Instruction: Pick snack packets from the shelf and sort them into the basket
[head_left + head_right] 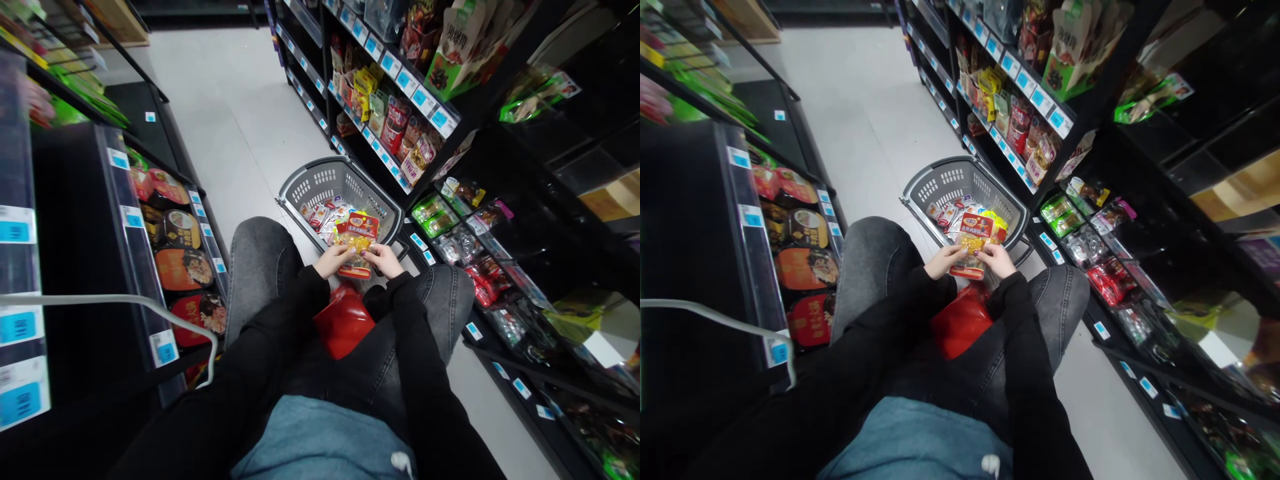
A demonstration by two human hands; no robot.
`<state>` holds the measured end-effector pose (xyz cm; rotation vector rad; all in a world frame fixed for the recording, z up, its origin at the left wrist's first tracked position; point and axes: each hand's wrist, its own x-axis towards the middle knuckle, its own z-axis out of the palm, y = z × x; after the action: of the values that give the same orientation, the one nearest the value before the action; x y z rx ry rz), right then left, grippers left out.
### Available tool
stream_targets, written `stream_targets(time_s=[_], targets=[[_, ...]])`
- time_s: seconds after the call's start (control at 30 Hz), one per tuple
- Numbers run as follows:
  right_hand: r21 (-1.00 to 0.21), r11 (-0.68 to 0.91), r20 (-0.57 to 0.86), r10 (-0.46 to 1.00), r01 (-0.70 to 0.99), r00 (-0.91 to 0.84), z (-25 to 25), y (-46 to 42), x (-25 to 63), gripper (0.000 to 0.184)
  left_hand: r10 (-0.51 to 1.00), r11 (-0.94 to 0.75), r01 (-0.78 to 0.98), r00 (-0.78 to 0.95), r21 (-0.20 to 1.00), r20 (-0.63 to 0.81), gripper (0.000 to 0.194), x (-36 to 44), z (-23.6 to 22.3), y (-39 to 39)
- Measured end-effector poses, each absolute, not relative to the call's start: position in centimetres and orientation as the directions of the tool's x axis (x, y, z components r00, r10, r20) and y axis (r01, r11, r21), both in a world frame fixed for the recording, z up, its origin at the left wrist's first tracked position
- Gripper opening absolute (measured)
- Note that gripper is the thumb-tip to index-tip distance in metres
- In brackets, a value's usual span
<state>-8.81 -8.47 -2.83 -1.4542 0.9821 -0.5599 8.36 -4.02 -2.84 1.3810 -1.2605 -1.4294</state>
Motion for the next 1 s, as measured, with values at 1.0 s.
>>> stream_targets(time_s=[1.0], targets=[[-0.961, 0.239, -0.276, -0.802, -0.140, 0.529, -3.4, -8.4, -8.1, 0.046, -0.943, -0.271, 0.095, 0.174, 0.958, -0.284, 0.040, 8.2, -2.6, -4.4]])
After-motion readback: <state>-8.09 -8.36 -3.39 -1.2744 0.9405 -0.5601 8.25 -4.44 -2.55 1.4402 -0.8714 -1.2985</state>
